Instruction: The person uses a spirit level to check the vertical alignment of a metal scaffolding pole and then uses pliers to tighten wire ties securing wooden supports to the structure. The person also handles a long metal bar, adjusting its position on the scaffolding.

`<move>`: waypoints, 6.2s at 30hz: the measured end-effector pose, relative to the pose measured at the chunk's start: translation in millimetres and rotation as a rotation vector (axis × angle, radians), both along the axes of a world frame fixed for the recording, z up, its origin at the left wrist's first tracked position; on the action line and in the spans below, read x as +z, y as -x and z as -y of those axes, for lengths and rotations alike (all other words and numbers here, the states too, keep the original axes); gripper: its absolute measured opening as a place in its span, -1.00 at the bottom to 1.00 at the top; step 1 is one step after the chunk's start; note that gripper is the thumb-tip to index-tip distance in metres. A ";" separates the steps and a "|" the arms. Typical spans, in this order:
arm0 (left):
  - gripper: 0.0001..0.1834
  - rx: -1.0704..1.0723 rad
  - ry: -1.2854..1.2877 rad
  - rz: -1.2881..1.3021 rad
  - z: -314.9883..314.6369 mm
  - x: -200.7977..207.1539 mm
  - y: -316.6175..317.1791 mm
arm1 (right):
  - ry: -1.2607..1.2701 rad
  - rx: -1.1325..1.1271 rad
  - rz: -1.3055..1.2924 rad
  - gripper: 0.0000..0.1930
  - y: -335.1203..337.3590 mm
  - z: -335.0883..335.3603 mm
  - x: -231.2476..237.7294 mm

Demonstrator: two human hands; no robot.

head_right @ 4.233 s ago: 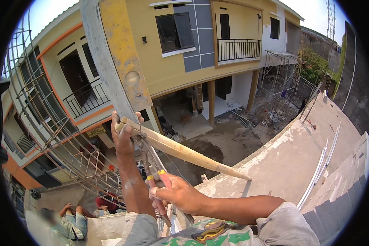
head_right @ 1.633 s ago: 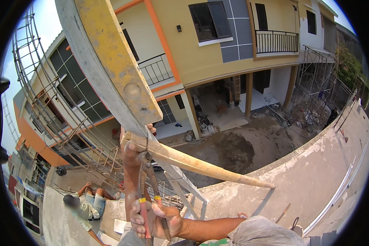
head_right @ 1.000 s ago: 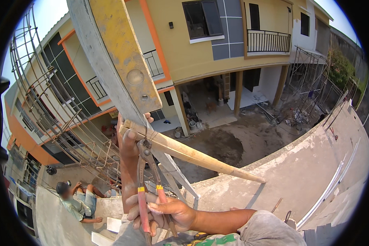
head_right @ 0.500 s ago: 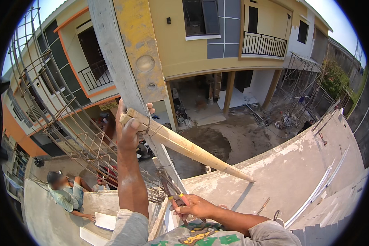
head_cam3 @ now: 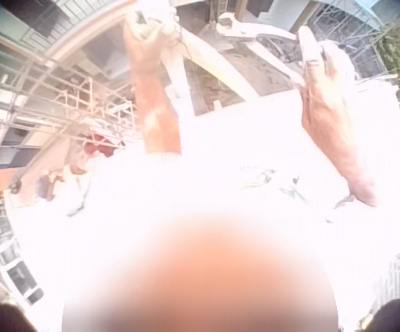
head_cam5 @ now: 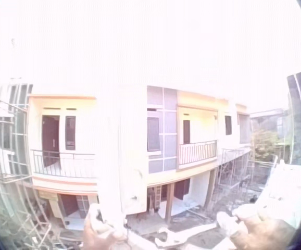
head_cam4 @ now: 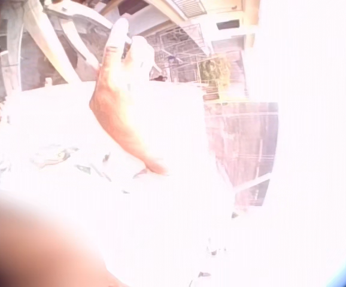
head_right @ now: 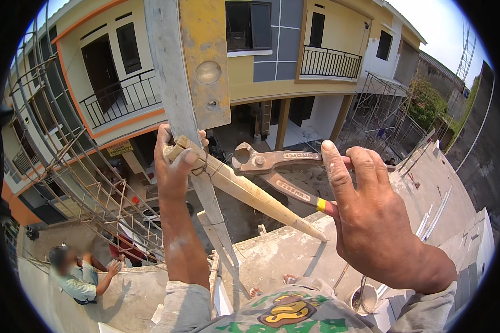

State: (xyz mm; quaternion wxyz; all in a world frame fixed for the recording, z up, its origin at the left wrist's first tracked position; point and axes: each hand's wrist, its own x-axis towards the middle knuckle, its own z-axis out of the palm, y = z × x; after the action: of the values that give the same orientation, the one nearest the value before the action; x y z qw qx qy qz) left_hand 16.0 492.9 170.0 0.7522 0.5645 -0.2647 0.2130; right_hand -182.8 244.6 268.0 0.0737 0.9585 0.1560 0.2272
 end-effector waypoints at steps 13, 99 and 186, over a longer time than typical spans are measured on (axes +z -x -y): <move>-0.33 -0.002 0.071 -0.001 2.0 1.2 2.0 | 0.422 -0.214 0.113 -0.29 -5.3 -77.9 0.6; -0.18 -0.045 0.081 0.006 5.3 0.5 0.7 | -2.046 0.666 -1.445 -0.43 -15.0 -101.4 -96.6; 0.42 0.062 0.173 -0.065 21.9 -52.7 17.5 | -1.013 0.115 -1.099 -0.66 -27.0 8.0 -294.3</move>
State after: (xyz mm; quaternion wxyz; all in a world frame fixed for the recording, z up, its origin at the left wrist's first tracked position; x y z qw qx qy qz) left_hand -1.4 470.9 117.3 0.7995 0.5119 -0.2032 0.2398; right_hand -155.8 236.5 -26.3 -0.4770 0.8409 0.0966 -0.2368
